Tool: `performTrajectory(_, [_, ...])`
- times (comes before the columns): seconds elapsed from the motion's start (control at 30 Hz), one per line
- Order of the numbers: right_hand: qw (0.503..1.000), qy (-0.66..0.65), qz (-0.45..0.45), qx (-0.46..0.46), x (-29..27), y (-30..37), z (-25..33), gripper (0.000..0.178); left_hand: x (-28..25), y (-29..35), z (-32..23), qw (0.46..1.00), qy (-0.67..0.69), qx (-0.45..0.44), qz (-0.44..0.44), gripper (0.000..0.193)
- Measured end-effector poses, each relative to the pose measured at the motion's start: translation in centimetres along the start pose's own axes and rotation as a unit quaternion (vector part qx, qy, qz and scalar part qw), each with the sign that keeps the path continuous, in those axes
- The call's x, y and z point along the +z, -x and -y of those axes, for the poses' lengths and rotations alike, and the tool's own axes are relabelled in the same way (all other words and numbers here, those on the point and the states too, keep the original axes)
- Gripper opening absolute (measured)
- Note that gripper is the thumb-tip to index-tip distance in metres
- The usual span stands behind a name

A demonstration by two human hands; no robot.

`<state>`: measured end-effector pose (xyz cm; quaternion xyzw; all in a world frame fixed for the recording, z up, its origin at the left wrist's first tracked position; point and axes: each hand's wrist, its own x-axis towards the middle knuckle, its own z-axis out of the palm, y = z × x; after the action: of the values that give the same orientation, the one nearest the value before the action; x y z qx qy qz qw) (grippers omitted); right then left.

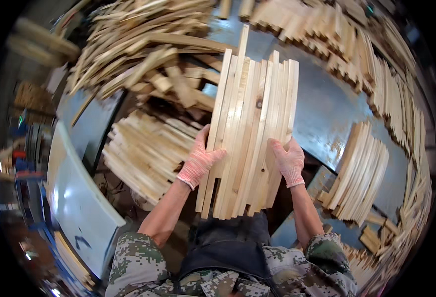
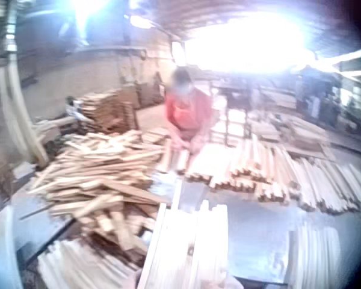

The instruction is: The person repeatedly picks up stacks of light-colored wooden planks from a metal table and places them onto a moving conveyor belt. The person wears pink gloves and a camouflage shirt while performing this repetitive stacking task in a workshop environment.

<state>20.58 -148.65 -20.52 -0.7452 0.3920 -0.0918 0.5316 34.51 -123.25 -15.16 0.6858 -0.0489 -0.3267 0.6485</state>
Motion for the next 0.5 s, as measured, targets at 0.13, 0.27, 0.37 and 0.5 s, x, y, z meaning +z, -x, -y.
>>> performTrajectory(0.13, [0.990,0.059,0.049,-0.115,5.3,8.8,10.9,0.049,-8.8,12.4,-2.2,0.991,0.038,0.076,-0.100,0.094])
performTrajectory(0.27, [0.960,-0.001,0.137,-0.243,14.6,21.6,15.9,0.046,-19.5,28.0,0.6,0.961,0.049,0.171,-0.213,0.095])
performTrajectory(0.37, [0.929,0.047,0.214,-0.297,21.3,31.2,17.5,0.044,-26.0,39.3,5.6,0.934,0.052,0.185,-0.302,0.097])
performTrajectory(0.5, [0.883,0.073,0.355,-0.297,31.1,37.4,21.3,0.044,-32.7,49.1,4.9,0.901,0.109,0.132,-0.399,0.093])
